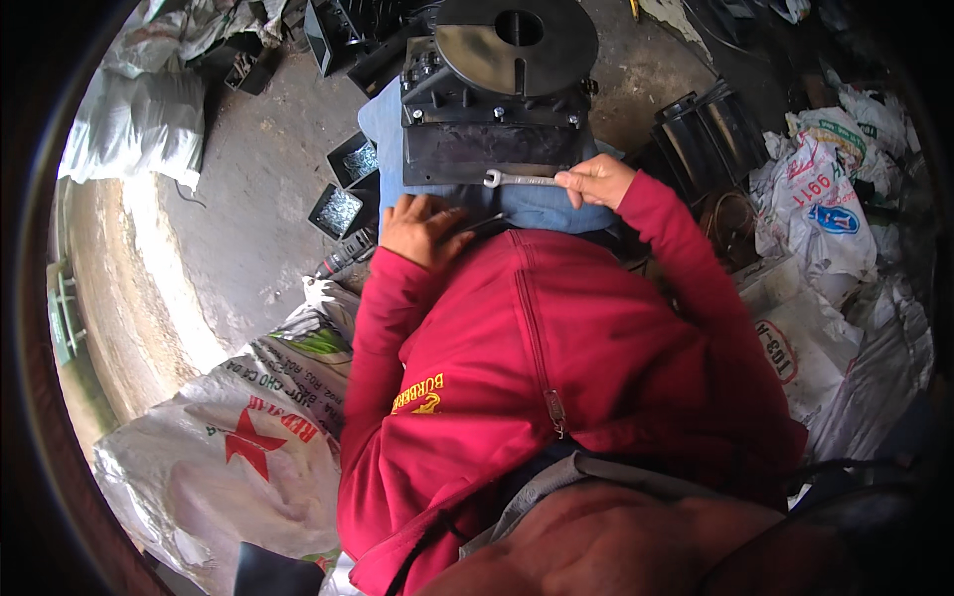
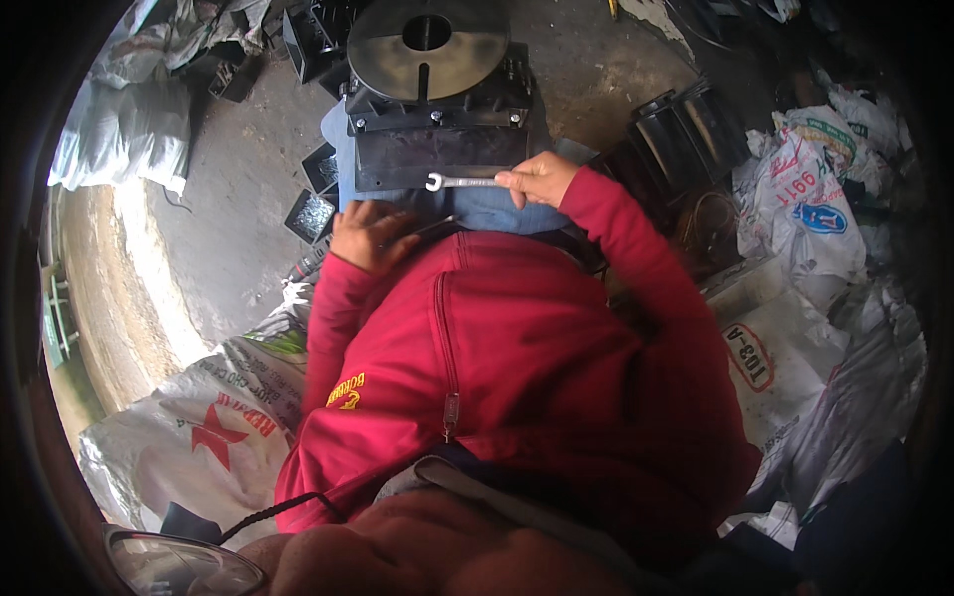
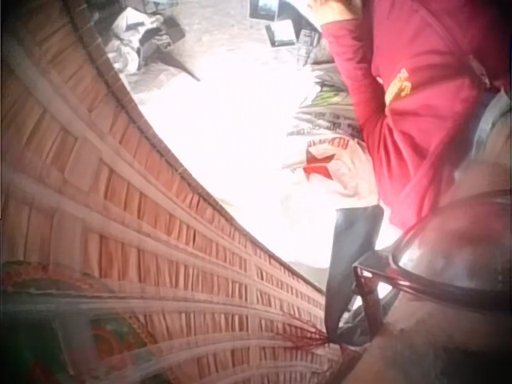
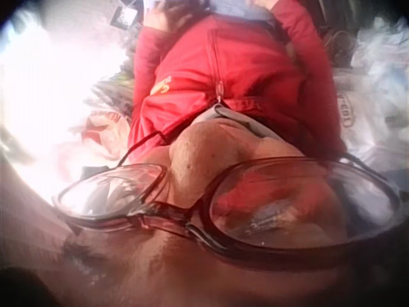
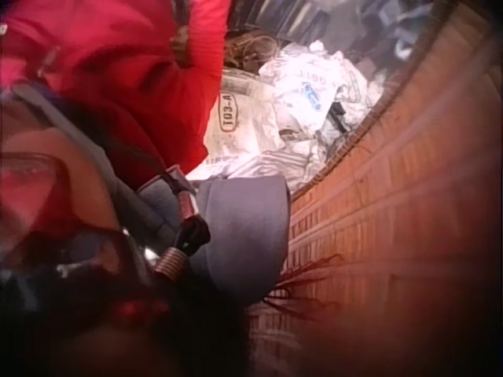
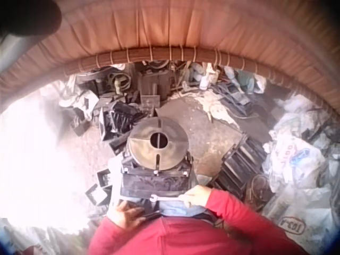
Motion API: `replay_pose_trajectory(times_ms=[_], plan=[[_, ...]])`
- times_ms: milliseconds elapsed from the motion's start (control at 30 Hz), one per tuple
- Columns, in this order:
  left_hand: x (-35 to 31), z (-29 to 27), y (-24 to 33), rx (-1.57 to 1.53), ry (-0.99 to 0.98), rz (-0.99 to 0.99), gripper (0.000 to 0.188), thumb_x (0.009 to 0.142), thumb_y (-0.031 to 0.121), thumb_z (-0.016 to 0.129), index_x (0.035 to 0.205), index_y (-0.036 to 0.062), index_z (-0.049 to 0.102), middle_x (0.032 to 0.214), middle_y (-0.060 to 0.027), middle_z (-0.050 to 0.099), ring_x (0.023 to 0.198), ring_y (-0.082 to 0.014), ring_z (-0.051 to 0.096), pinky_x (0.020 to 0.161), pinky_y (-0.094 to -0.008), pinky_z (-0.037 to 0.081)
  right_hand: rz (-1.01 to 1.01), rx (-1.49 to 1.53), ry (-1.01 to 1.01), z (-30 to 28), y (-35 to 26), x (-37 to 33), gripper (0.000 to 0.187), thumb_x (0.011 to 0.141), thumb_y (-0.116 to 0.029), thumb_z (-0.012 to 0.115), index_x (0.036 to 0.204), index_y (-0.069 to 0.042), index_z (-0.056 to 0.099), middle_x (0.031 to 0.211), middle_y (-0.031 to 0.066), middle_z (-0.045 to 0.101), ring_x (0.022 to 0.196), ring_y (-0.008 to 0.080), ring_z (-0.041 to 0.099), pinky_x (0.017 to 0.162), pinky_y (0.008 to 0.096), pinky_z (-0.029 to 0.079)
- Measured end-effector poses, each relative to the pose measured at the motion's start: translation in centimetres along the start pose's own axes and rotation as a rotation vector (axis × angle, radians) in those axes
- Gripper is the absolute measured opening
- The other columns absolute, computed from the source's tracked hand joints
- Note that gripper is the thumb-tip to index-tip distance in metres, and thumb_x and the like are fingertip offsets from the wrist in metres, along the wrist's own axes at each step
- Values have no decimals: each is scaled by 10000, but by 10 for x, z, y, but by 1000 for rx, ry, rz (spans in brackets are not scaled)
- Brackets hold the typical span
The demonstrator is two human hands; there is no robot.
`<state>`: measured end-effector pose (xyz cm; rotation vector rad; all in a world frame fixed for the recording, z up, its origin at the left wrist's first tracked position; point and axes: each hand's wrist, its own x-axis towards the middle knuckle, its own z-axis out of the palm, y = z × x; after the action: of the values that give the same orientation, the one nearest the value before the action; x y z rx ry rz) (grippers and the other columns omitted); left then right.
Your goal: The person assembles a metal machine part by hand, using a wrench to tighten bolts and a power drill to fasten screws. They attach a circular metal plate to the main housing and secure it in place.
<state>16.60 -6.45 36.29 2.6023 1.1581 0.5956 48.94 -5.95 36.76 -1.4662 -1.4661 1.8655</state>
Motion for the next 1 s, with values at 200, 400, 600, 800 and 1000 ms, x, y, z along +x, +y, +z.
replay_pose_trajectory(times_ms=[200, 400, 600, 800, 1000], plan=[[53, -9, 35, -4, 101, 139, 463, 701, 166, 754, 1155, 151, 663, 856, -33, 651, 861, -224, 619, 759, -349, 449, -92, -90, -43, 34, -45, 0, 429, 985, -331, 546, 704, -23, 646, 514, -54, 407, 481, 39, 358, 460, 225, 281], [24, 31, -34, -570, 518, -334, 229, 905, 74, 576, 1111, 35, 669, 888, -145, 702, 750, -218, 682, 693, -307, 530, -867, -899, 1058, -10, -62, -16, 1029, 550, -456, 894, 1366, -17, 446, 1282, 176, 547, 1150, 322, 532, 943, 437, 453], [31, 61, -76, -539, 545, -570, 328, 842, 242, 751, 1084, 35, 677, 857, -26, 653, 781, -67, 562, 707, -228, 460, -757, -687, 743, -38, -22, 60, 1471, 449, -378, 964, 1513, -38, 8, 1410, 216, 433, 1282, 370, 465, 1063, 399, 398], [43, 33, -83, -1032, 453, -580, 309, 871, 205, 718, 1112, 20, 665, 901, 0, 642, 833, -75, 565, 763, -216, 441, -635, -528, 538, -61, -84, 65, 1363, 488, -271, 954, 1512, -44, 83, 1368, 194, 478, 1244, 315, 502, 1050, 380, 407], [78, -11, -80, -1305, 584, -450, 276, 907, 160, 674, 1139, 10, 655, 865, 46, 603, 729, -20, 475, 659, -178, 372, -400, -332, 360, -111, -139, 98, 1183, 559, -239, 937, 1465, 20, 221, 1322, 153, 504, 1262, 252, 463, 1087, 362, 335]])
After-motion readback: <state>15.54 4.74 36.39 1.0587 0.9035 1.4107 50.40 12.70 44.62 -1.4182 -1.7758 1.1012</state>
